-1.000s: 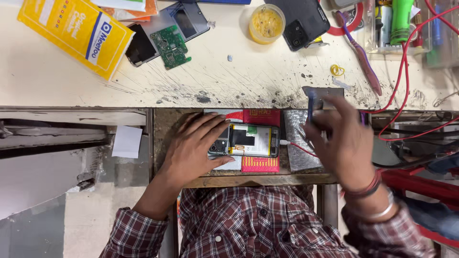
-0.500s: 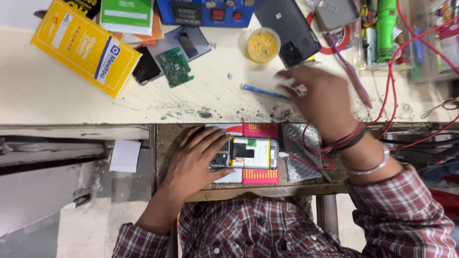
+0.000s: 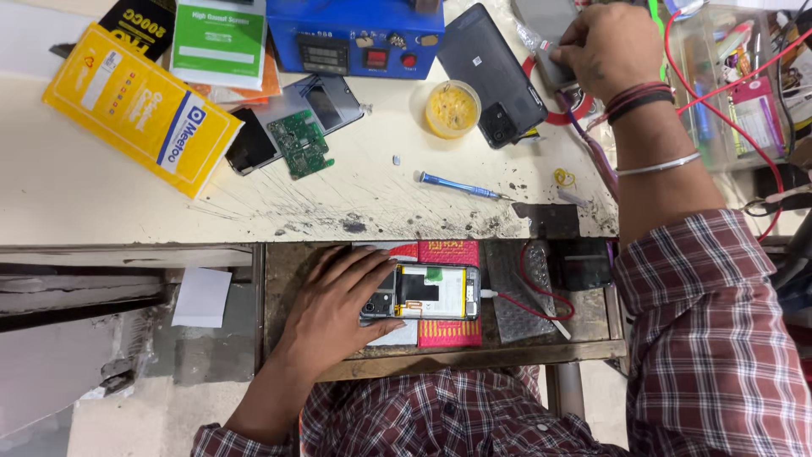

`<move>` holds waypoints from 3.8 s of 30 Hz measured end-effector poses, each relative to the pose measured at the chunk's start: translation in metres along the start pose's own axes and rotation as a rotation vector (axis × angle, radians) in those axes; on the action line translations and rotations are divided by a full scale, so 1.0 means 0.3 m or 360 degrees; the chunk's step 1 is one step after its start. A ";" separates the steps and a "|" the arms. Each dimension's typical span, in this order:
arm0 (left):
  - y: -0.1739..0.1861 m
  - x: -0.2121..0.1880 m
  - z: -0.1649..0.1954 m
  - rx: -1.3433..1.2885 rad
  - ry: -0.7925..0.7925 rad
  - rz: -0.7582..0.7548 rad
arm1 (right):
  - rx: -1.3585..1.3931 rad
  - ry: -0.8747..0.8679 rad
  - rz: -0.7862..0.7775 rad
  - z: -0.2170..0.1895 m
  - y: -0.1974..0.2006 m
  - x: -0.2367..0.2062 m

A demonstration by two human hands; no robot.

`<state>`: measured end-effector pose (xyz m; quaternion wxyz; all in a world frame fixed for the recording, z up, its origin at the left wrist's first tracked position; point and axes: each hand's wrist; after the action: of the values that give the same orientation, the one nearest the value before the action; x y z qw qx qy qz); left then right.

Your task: The person repairs a smartphone at a cluttered workbench. They pry open the phone with a blue tool, handle its internal components, test the screen by powering the phone on, then use a green-handled screwdriver to unscrew and work on the phone's internals while holding it.

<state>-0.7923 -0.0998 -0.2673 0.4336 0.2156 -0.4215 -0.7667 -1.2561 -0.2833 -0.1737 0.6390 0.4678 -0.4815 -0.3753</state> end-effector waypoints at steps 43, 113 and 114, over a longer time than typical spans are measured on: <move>-0.267 1.673 1.068 0.0565 -0.0110 0.0604 | 0.1244 -0.0266 0.0850 0.565 0.029 -0.481; 0.051 -0.031 0.726 -0.1362 0.0551 -0.0283 | 0.2301 -0.0640 0.0173 -0.440 0.521 -0.995; 0.025 -0.065 0.705 -0.1506 0.0561 -0.0289 | 0.2430 -0.0675 0.0182 -0.484 0.503 -1.019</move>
<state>-0.9256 0.0118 -0.1451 0.4800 0.1574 0.0717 -0.8601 -1.1892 0.0778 -0.1239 0.0546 0.6698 -0.7405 0.0106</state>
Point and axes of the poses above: each hand's wrist, its own x-axis towards the middle knuckle, its own y-axis out of the back of the hand, z = x × y, and after that the axes turned 14 degrees about y, right-handed
